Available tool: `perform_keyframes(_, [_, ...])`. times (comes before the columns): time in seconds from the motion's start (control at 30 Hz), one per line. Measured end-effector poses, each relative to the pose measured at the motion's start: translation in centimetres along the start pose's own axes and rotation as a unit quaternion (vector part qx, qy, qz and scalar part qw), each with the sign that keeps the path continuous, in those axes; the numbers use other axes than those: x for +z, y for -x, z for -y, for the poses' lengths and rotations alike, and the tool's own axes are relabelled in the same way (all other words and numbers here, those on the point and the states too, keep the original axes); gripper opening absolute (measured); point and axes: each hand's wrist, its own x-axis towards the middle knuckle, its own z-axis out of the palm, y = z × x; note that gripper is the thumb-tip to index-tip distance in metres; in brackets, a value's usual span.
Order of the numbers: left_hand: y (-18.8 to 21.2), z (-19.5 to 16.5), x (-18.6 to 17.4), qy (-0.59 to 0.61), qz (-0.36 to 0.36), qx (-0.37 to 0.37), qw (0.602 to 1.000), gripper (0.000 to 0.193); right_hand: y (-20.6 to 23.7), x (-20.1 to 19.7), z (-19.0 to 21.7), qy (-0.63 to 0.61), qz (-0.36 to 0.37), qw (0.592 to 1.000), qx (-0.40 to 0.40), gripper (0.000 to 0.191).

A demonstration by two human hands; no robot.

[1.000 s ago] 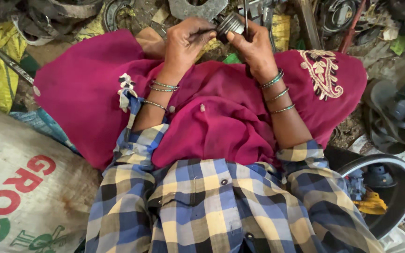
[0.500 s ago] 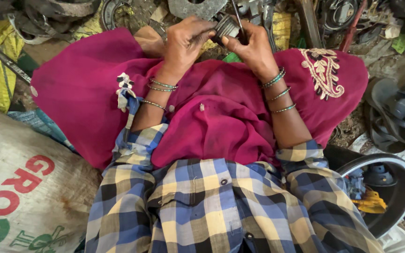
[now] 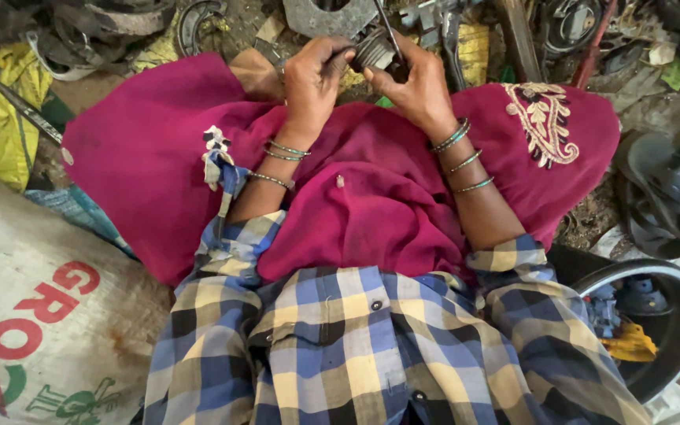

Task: The person sits on the ground and uses pliers to remove rings from a piston, repeatedly prying and rotating the part. They handle the piston and pliers throughout, occasionally pausing to inspect the component.

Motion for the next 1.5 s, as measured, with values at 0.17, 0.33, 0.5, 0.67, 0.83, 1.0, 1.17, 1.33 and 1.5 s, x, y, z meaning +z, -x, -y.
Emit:
perform_keyframes(0.17, [0.4,-1.1,-0.5,-0.128,-0.025,0.111,0.985,0.013,0.6,0.5,-0.1,-0.256,0.001,0.961,0.106,0.043])
perform_keyframes(0.33, [0.2,-1.6,-0.7,-0.127,-0.035,0.123,0.984,0.016,0.6,0.3,-0.4,-0.359,0.030,0.912,0.194,0.038])
perform_keyframes(0.5, [-0.1,-1.4,-0.7,0.005,-0.011,0.054,0.998,0.011,-0.3,-0.1,-0.1,-0.223,-0.012,0.975,-0.017,0.046])
perform_keyframes(0.67, [-0.9,-1.2,-1.5,-0.038,-0.060,0.057,0.996,0.010,0.1,0.4,0.2,-0.053,-0.017,0.997,0.050,0.048])
perform_keyframes(0.83, [-1.1,-1.2,-1.4,-0.011,-0.037,0.083,0.996,0.016,0.2,0.7,-0.5,-0.181,-0.020,0.982,0.048,0.044])
perform_keyframes(1.0, [-1.0,-0.8,-0.8,-0.049,0.051,0.098,0.993,0.028,0.1,-0.3,-0.7,-0.289,-0.055,0.942,0.163,0.037])
perform_keyframes(1.17, [-0.6,-0.9,-0.6,-0.014,0.035,0.096,0.995,0.016,0.2,-0.6,0.0,-0.350,-0.010,0.925,0.149,0.036])
perform_keyframes(1.33, [-0.7,-1.2,-0.7,-0.040,0.038,0.123,0.991,0.012,0.1,-0.7,0.7,-0.345,-0.001,0.929,0.133,0.035])
perform_keyframes(1.5, [-0.8,-0.6,-0.8,-0.051,0.001,0.129,0.990,0.012,0.3,-0.6,0.9,-0.305,0.006,0.945,0.113,0.033])
